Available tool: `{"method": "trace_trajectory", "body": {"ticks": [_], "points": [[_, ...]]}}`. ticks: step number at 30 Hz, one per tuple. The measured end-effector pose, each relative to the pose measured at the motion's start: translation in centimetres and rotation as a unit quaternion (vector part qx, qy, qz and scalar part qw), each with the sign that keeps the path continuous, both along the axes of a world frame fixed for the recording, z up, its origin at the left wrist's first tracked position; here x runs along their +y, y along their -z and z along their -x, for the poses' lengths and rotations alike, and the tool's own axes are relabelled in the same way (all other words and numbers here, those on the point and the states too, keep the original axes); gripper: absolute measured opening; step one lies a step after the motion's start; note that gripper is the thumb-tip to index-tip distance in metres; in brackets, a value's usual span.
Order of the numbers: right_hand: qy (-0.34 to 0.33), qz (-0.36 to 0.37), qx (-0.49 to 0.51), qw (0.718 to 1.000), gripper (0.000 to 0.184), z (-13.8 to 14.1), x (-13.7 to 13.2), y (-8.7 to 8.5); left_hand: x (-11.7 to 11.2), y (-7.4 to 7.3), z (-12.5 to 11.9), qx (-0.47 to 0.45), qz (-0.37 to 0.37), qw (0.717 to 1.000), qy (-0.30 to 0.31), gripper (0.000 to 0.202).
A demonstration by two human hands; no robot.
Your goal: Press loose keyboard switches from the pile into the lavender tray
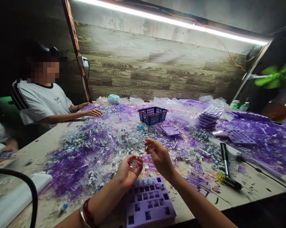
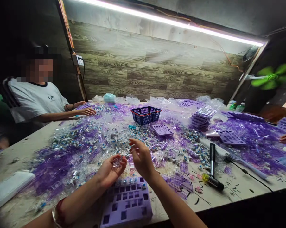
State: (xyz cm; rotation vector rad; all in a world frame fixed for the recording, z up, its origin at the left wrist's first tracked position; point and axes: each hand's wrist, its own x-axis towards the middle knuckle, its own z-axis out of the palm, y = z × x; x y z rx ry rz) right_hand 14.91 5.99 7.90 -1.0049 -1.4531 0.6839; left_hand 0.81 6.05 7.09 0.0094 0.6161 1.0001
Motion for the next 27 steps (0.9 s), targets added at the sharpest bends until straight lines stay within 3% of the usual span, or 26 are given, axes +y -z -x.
{"method": "trace_trajectory", "body": {"ticks": [3,8,12,15,18,20,22,24,27], "points": [[0.006,0.133,0.141,0.981,0.021,-2.6,-0.1,0.1,0.5,-0.2,0.5,-0.01,0.017,1.0,0.009,0.026],[-0.019,0.281,0.193,0.94,0.033,-6.0,-2.0,0.7,0.8,-0.4,0.7,-0.01,0.017,0.997,0.069,0.036],[-0.076,0.378,0.27,0.882,0.03,-7.4,-4.2,0.8,0.6,-0.2,0.5,0.012,0.007,0.994,0.113,0.041],[-0.059,0.418,0.32,0.848,0.031,-8.2,-5.2,1.5,0.6,-0.1,0.4,0.037,-0.007,0.99,0.138,0.046],[-0.016,0.382,0.226,0.896,0.034,-8.9,-5.7,2.7,0.7,0.0,0.2,0.083,-0.043,0.986,0.14,0.048],[-0.017,0.318,0.111,0.941,0.031,-9.2,-5.9,3.2,0.8,0.2,0.1,0.1,-0.054,0.983,0.146,0.049],[-0.041,0.241,-0.016,0.969,0.033,-9.4,-6.3,3.3,0.8,0.4,0.0,0.1,-0.063,0.982,0.15,0.049],[-0.06,0.168,-0.129,0.976,0.036,-9.5,-6.7,3.1,0.8,0.7,0.0,0.094,-0.072,0.982,0.145,0.046],[-0.055,0.114,-0.224,0.966,0.031,-9.6,-7.3,3.1,0.9,0.9,0.0,0.088,-0.067,0.984,0.139,0.045]]}}
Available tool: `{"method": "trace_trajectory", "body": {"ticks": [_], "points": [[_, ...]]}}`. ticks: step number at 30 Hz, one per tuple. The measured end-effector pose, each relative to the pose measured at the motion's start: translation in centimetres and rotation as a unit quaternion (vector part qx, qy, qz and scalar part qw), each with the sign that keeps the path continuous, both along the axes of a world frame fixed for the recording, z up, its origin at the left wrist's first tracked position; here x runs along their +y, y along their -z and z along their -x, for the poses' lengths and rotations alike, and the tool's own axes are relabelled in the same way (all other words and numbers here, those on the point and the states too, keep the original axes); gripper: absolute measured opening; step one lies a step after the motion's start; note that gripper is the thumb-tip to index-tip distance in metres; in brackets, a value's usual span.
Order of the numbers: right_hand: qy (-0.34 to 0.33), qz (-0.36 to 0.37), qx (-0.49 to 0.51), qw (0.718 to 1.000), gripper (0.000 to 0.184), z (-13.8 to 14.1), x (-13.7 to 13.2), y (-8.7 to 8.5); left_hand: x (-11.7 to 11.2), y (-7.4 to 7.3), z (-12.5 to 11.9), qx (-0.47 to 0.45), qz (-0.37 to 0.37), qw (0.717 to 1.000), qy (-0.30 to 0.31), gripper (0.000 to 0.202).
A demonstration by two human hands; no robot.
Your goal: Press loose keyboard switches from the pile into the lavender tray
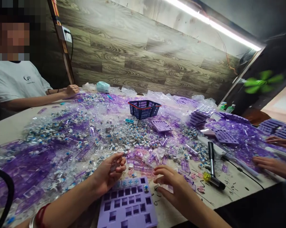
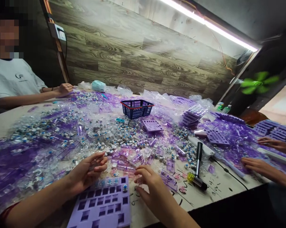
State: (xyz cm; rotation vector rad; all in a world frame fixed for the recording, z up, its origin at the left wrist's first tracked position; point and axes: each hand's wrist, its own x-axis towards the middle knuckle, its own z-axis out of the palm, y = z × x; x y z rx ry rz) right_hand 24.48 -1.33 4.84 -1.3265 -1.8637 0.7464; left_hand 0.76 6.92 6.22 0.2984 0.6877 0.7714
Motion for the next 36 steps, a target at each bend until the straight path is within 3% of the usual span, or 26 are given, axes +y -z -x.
{"method": "trace_trajectory", "body": {"ticks": [3,6,11,15,21,26,31,36], "points": [[-0.029,-0.025,-0.044,0.998,0.019,0.0,-0.3,0.4,0.2,0.1,0.0,-0.002,0.013,1.0,0.016,0.049],[-0.065,-0.04,-0.068,0.995,0.021,-0.2,-0.2,1.0,0.3,0.1,-0.1,-0.005,0.015,0.999,0.036,0.052],[-0.08,-0.09,-0.095,0.988,0.019,-1.0,0.1,1.7,0.2,0.1,-0.2,-0.014,0.015,1.0,0.011,0.05],[-0.064,-0.093,-0.13,0.985,0.02,-1.7,0.0,1.0,0.3,0.2,-0.2,-0.012,0.011,1.0,0.023,0.053],[-0.029,-0.016,-0.146,0.989,0.017,-1.2,0.0,0.2,0.5,0.5,0.0,-0.018,0.007,0.999,0.041,0.053],[0.005,-0.049,-0.138,0.989,0.026,-0.2,0.1,0.1,0.4,0.6,0.1,-0.008,0.008,0.999,0.049,0.05],[-0.041,-0.088,-0.113,0.989,0.028,1.2,-0.1,-0.1,0.4,0.6,0.0,-0.009,0.017,0.999,0.047,0.046],[-0.052,-0.084,-0.102,0.99,0.028,1.9,0.0,-0.2,0.4,0.7,0.0,-0.007,0.015,0.999,0.049,0.045]]}}
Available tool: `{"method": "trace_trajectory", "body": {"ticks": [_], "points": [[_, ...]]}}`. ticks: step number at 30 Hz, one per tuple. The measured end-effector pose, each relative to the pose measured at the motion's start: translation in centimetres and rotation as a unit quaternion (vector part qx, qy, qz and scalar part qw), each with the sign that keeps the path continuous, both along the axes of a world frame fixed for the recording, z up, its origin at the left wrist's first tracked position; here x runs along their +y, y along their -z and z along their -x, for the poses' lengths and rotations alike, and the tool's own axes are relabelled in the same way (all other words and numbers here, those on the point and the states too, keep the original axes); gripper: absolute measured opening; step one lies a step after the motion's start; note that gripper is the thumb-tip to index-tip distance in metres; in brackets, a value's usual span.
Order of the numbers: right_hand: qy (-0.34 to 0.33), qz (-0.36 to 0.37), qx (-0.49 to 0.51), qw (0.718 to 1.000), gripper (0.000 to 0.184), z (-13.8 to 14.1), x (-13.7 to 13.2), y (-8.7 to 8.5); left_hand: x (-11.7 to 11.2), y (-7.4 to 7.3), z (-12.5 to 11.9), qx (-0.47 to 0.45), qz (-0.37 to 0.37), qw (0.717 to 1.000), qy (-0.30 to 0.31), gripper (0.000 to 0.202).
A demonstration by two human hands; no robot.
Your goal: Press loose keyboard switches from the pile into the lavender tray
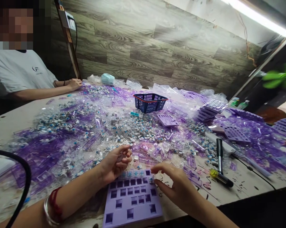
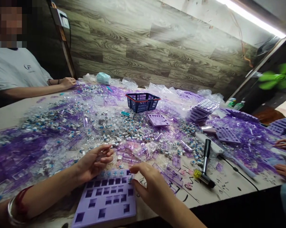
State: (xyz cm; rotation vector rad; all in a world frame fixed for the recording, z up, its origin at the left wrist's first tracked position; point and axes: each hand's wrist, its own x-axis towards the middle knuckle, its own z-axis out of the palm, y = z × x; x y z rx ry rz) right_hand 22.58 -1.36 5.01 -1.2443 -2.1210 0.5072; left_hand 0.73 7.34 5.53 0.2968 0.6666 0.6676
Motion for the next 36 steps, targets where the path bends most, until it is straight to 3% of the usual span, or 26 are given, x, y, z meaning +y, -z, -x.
{"method": "trace_trajectory", "body": {"ticks": [7,12,21,29,36], "points": [[-0.06,0.019,0.033,0.998,0.017,-0.1,0.6,0.1,0.1,0.0,0.0,-0.008,0.003,1.0,0.0,0.045],[-0.067,0.008,0.041,0.997,0.01,-0.3,1.1,0.1,0.2,0.2,0.0,-0.009,0.002,1.0,0.0,0.044],[-0.053,0.093,-0.072,0.992,0.021,1.2,1.5,-2.5,0.0,-0.1,0.0,0.022,-0.018,0.999,0.019,0.043],[-0.016,0.103,-0.103,0.989,0.027,2.0,1.1,-2.4,-1.1,-0.5,-1.2,0.112,-0.11,0.987,-0.041,0.023],[0.007,0.147,-0.103,0.984,0.023,1.9,1.8,-2.9,-2.3,-0.6,-1.5,0.18,-0.248,0.951,-0.045,0.031]]}}
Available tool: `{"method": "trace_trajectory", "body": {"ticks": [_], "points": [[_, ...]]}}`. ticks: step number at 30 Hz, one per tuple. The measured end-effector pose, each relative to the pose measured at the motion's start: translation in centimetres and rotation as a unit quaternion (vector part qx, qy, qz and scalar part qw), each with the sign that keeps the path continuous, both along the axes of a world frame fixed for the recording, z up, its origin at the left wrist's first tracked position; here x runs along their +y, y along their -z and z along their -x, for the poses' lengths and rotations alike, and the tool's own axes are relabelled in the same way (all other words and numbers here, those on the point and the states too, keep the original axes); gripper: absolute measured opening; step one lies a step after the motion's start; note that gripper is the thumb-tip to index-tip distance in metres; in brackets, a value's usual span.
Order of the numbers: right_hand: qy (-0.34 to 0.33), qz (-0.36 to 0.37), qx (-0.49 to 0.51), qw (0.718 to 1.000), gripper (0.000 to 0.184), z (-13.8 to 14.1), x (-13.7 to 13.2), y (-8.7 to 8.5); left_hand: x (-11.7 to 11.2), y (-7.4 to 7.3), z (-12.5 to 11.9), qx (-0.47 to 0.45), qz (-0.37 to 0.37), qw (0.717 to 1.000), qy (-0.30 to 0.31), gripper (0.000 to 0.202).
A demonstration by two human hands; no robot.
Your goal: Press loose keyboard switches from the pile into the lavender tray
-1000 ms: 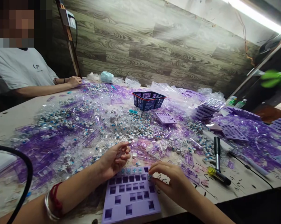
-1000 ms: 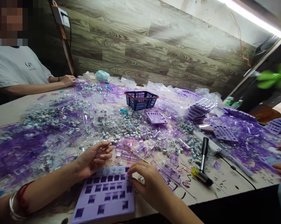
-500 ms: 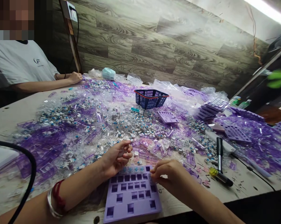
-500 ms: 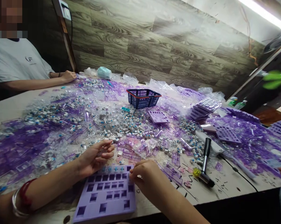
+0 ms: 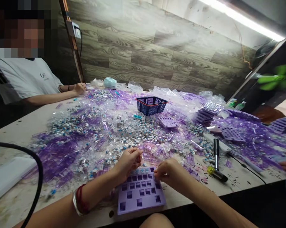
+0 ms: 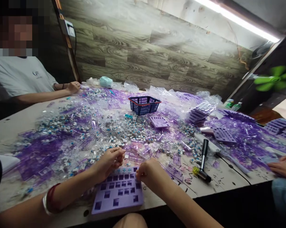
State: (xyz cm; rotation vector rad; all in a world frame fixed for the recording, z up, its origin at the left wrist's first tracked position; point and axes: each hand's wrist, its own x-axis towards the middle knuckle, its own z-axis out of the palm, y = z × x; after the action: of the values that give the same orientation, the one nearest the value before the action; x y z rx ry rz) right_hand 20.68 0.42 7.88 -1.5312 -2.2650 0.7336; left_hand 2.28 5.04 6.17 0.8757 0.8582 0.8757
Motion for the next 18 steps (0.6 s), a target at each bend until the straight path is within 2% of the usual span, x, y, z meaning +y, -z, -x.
{"method": "trace_trajectory", "body": {"ticks": [4,7,11,15,18], "points": [[0.044,0.033,-0.055,0.997,0.012,0.1,0.6,-1.2,-0.8,-0.6,-0.5,0.038,-0.059,0.997,0.031,0.033],[0.048,0.031,-0.08,0.995,0.014,0.6,1.0,-1.9,-1.3,-0.5,-0.9,0.069,-0.096,0.992,0.049,0.034],[0.051,-0.001,-0.078,0.996,0.016,0.8,0.5,-1.6,-2.1,0.0,-0.7,0.104,-0.172,0.978,0.048,0.039],[0.069,-0.017,0.031,0.997,0.009,-0.3,-0.9,0.0,-3.5,0.6,0.3,0.128,-0.246,0.959,0.059,0.043],[0.148,0.076,0.128,0.978,0.022,-0.7,-1.5,1.1,-4.4,1.1,0.8,0.151,-0.283,0.945,0.066,0.041]]}}
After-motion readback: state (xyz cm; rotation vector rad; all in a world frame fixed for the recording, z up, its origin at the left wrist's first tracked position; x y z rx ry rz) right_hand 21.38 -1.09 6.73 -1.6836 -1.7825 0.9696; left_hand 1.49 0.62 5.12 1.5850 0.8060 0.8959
